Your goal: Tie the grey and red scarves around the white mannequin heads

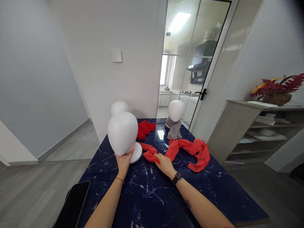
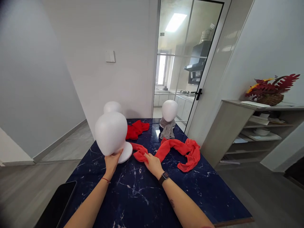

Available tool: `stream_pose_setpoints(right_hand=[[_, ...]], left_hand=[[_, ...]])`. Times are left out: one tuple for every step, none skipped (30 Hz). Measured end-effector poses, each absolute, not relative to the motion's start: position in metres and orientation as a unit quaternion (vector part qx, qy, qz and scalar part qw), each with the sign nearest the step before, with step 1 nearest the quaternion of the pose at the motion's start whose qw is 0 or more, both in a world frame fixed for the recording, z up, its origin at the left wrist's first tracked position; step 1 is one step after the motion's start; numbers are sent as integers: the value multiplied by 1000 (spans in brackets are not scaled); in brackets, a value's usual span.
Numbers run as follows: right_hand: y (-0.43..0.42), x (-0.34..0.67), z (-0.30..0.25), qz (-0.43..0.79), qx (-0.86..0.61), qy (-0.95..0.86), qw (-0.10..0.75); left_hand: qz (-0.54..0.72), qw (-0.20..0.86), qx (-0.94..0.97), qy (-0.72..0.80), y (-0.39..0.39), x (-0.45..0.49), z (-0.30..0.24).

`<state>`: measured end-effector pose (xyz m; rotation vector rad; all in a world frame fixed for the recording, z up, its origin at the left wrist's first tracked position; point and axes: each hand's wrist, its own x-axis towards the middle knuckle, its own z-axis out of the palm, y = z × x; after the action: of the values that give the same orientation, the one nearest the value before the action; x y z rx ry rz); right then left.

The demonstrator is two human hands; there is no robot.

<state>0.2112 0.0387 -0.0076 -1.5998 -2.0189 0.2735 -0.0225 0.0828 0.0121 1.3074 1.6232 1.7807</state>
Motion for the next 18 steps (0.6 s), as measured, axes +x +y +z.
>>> stream_pose_setpoints(right_hand=[[41,224,-10,117,-617,-715,307],[43,237,-12,134,-638,-667,361],[46,250,-13,151,-653,-609,423],[50,262,-14,165,-663,-549,481],[54,272,-14,172,-670,-496,525],[59,279,-15,180,-671,-452,559],[62,284,-15,192,-666,-417,587],[66,286,-16,210,-654,-393,612],[68,287,-16,232,-635,-376,634],[69,285,-16,258,-611,-360,657],[70,283,-17,283,-586,-347,675],[70,281,-17,300,-567,-342,687],[69,279,-17,309,-554,-342,693],[68,277,-16,312,-545,-343,699],[67,275,-15,312,-537,-342,705],[66,274,-14,309,-532,-342,710],[66,274,-13,306,-528,-346,713],[65,273,-12,303,-527,-353,711]], left_hand=[[632,197,473,581,82,-18,10],[630,193,480,579,80,-14,8],[630,189,488,575,78,-9,6],[628,181,496,572,75,-4,3],[623,172,506,571,72,1,1],[613,161,519,573,69,6,-1],[602,148,533,576,66,10,-3],[590,134,547,579,63,13,-5],[579,118,561,580,60,16,-6],[572,103,572,579,58,18,-6],[569,90,579,577,57,20,-6],[568,81,581,577,56,21,-6],[568,79,579,580,55,22,-6],[568,81,574,584,54,23,-5],[568,87,569,589,54,24,-5],[569,95,562,593,54,25,-4],[570,107,558,594,53,25,-4],[574,121,554,591,53,26,-4]])
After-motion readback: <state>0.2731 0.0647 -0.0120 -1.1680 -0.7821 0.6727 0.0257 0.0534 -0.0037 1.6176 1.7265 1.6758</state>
